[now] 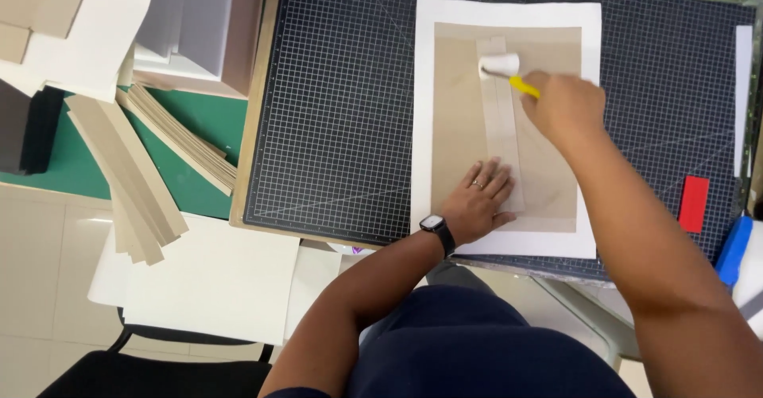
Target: Attaching a white paper sheet to a cardboard assembly using a roller and a scraper on a workshop table.
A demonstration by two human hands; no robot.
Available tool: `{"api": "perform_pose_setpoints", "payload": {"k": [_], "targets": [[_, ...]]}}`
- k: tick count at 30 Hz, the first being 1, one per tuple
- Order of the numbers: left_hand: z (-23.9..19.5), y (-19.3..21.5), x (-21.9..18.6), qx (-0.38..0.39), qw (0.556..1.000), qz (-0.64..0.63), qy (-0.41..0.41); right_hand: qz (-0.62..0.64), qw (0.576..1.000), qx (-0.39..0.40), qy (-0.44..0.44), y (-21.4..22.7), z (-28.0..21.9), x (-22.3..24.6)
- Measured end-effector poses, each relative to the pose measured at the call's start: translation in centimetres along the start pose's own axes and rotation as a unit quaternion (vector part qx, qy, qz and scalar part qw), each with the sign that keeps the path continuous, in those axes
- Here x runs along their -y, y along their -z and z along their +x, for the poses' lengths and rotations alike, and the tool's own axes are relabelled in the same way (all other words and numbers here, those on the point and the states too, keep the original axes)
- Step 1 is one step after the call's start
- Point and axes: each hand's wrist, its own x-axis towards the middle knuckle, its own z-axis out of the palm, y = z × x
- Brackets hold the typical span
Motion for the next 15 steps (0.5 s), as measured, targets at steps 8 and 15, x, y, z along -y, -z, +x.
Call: {"api": "perform_pose_setpoints", "payload": {"k": [8,15], "targets": [[-0.6,0.4,-0.5,-0.001,1.0,-0.019,-0.003,-0.006,1.0,0.017,-0.014,-1.9,0.8,-0.7],[-0.4,-0.1,-0.4,-0.001,1.0,-0.01,-0.004,0.025,0.999,-0.037,-0.008,-1.3,1.7,-0.3]]}}
